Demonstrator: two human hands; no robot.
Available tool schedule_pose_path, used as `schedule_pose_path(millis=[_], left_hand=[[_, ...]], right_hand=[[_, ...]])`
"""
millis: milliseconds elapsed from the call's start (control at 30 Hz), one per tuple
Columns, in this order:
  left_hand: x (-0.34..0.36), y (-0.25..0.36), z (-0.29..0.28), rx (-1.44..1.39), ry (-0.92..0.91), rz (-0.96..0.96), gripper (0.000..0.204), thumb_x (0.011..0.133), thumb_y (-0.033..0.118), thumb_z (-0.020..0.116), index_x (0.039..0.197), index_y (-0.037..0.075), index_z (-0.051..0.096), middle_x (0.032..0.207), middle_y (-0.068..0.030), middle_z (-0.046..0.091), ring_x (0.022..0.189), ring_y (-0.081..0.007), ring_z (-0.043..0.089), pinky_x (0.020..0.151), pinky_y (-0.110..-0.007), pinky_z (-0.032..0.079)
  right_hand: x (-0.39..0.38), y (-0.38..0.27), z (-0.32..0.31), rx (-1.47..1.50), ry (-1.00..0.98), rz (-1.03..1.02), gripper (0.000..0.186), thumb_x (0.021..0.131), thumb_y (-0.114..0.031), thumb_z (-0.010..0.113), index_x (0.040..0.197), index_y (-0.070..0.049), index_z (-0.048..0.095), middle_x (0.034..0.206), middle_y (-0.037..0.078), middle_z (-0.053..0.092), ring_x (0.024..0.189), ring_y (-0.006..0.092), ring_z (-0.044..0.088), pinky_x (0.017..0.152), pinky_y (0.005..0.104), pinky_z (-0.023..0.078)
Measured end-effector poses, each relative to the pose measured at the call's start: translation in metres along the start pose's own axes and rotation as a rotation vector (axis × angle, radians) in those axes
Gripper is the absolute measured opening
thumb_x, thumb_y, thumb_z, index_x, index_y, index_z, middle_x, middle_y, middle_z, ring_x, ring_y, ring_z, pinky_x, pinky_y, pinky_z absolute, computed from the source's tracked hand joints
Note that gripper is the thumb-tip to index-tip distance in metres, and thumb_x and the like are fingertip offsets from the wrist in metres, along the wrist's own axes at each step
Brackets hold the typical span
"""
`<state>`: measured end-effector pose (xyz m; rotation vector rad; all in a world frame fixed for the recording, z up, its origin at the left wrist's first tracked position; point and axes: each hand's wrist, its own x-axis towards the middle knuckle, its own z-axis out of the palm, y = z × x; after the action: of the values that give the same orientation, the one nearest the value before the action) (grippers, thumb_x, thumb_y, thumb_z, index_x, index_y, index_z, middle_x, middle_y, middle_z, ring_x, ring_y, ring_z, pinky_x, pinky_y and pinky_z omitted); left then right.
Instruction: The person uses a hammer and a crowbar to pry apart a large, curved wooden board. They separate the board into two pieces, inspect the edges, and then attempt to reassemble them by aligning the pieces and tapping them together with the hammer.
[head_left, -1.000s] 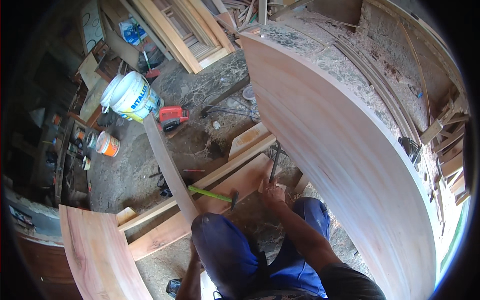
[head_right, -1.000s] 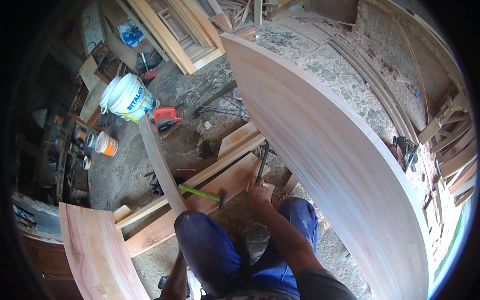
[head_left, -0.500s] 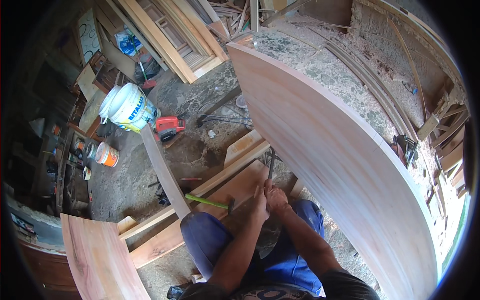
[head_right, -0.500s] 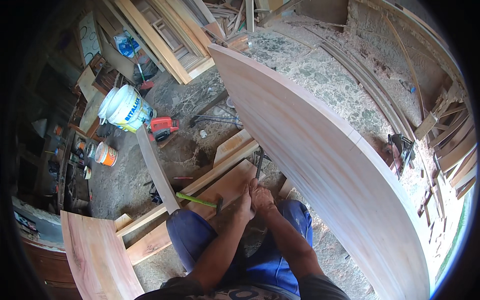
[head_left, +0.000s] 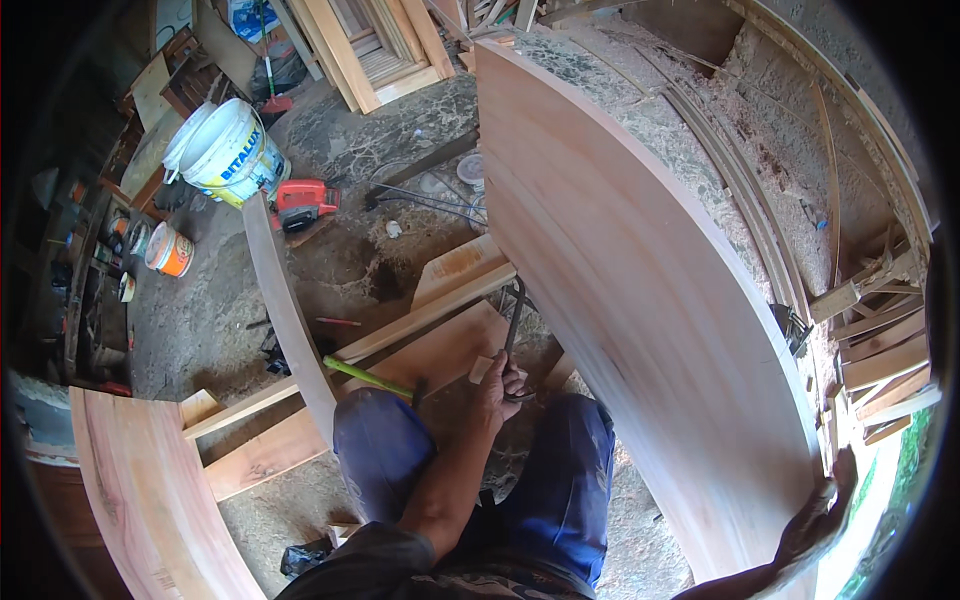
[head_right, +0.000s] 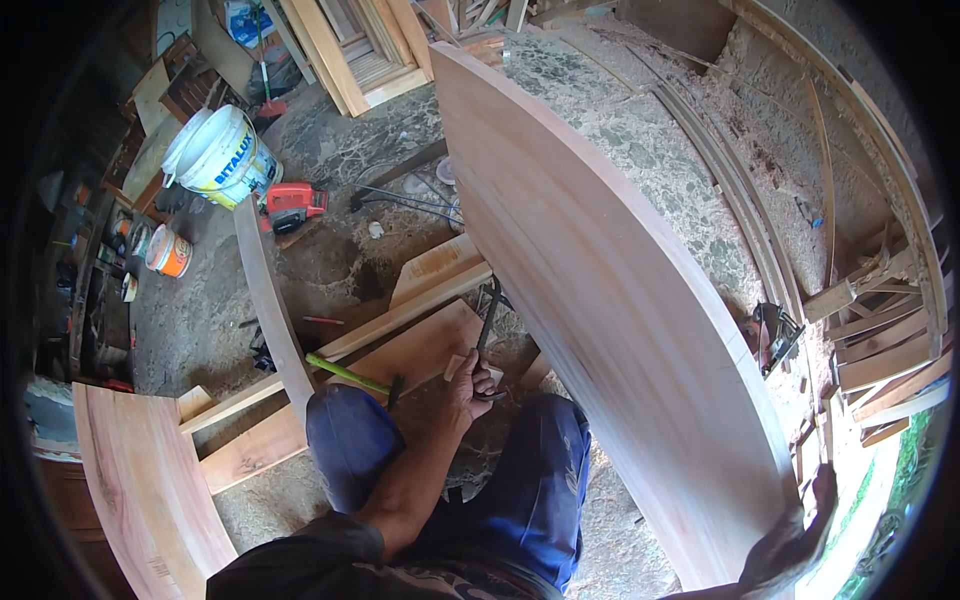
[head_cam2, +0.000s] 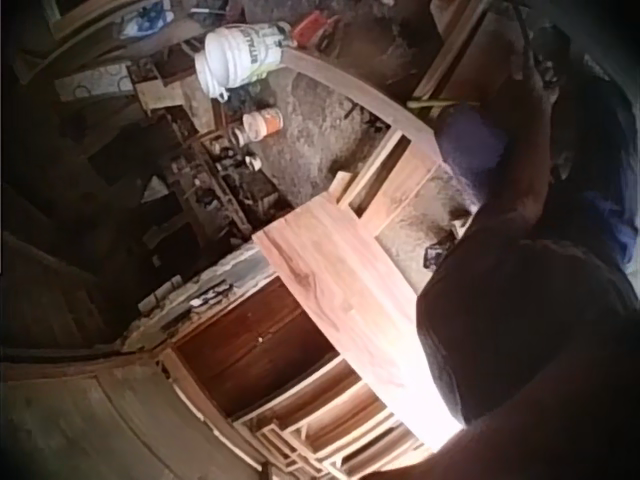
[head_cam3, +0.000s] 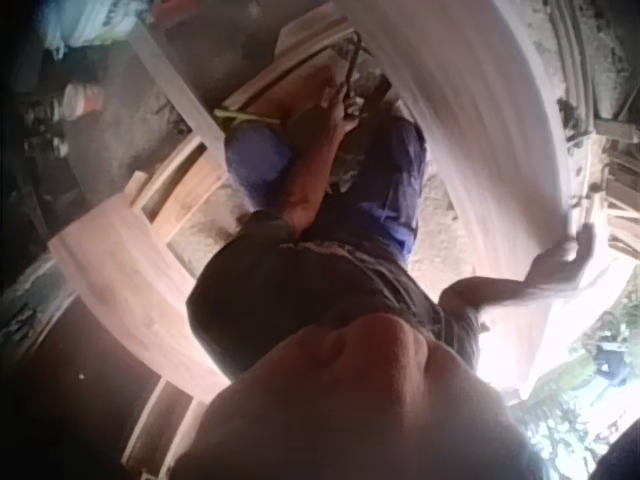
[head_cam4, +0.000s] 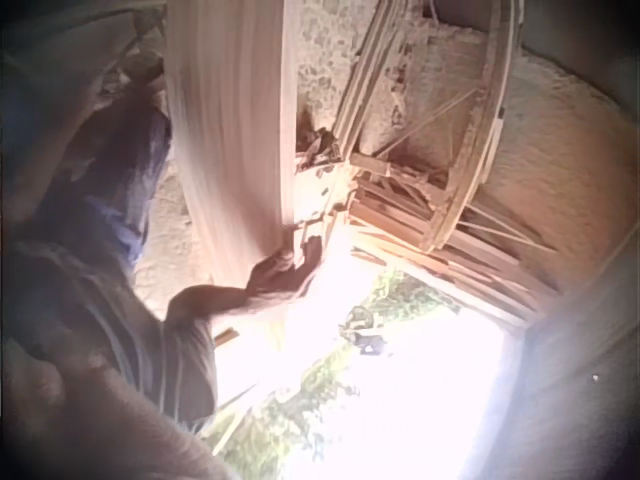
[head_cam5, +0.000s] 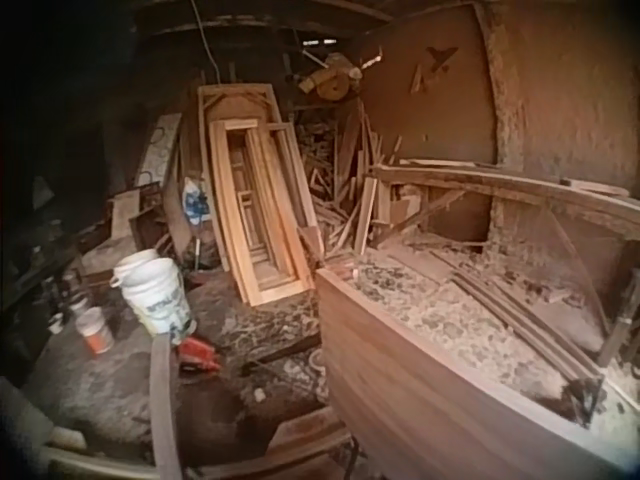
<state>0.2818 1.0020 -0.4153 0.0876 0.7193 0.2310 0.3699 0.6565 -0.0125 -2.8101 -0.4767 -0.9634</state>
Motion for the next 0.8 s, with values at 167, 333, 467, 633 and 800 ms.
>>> schedule_pose_path(millis=[167,333,467,633,800], left_hand=[[0.006,-0.012,-0.006,0.01,0.103,0.113,0.035,0.092,0.046,0.066,0.074,0.02,0.051,0.05,0.0097,0.029,0.04,-0.006,0.025,0.043,-0.025,0.024],[0.009,-0.022,-0.007,0.022,0.167,0.159,0.038,0.091,0.048,0.067,0.073,0.019,0.051,0.049,0.0097,0.029,0.039,-0.0059,0.025,0.042,-0.024,0.024],[0.01,-0.028,-0.001,0.014,0.163,0.199,0.039,0.091,0.048,0.067,0.074,0.017,0.052,0.049,0.0098,0.03,0.039,-0.005,0.027,0.041,-0.023,0.024],[0.008,-0.03,0.001,0.017,0.177,0.209,0.038,0.092,0.047,0.066,0.074,0.017,0.051,0.049,0.0091,0.03,0.039,-0.0062,0.027,0.042,-0.024,0.025],[0.006,-0.017,0.003,-0.081,0.028,0.061,0.037,0.094,0.044,0.064,0.071,0.018,0.051,0.049,0.0085,0.032,0.038,-0.0075,0.027,0.042,-0.026,0.026]], right_hand=[[-0.011,0.012,0.016,-0.222,-0.192,-0.041,0.058,0.099,-0.06,0.044,0.081,-0.004,0.051,0.067,0.012,0.048,0.057,0.0277,0.049,0.055,0.0392,0.042],[-0.017,0.009,0.021,-0.238,-0.075,-0.083,0.059,0.1,-0.06,0.04,0.076,-0.006,0.041,0.062,0.01,0.036,0.052,0.0261,0.038,0.05,0.0369,0.037],[-0.016,0.012,0.021,-0.216,-0.079,-0.081,0.058,0.1,-0.059,0.041,0.082,-0.004,0.047,0.064,0.013,0.044,0.052,0.0285,0.042,0.05,0.0392,0.038],[-0.009,-0.008,0.011,-0.38,-0.186,-0.055,0.032,0.094,-0.04,0.058,0.086,-0.009,0.059,0.077,0.012,0.062,0.072,0.0299,0.064,0.062,0.0398,0.05],[0.009,-0.005,-0.002,-0.255,-0.427,-0.026,0.044,0.092,-0.046,0.061,0.083,-0.004,0.056,0.071,0.02,0.06,0.061,0.0422,0.057,0.054,0.0473,0.045]])
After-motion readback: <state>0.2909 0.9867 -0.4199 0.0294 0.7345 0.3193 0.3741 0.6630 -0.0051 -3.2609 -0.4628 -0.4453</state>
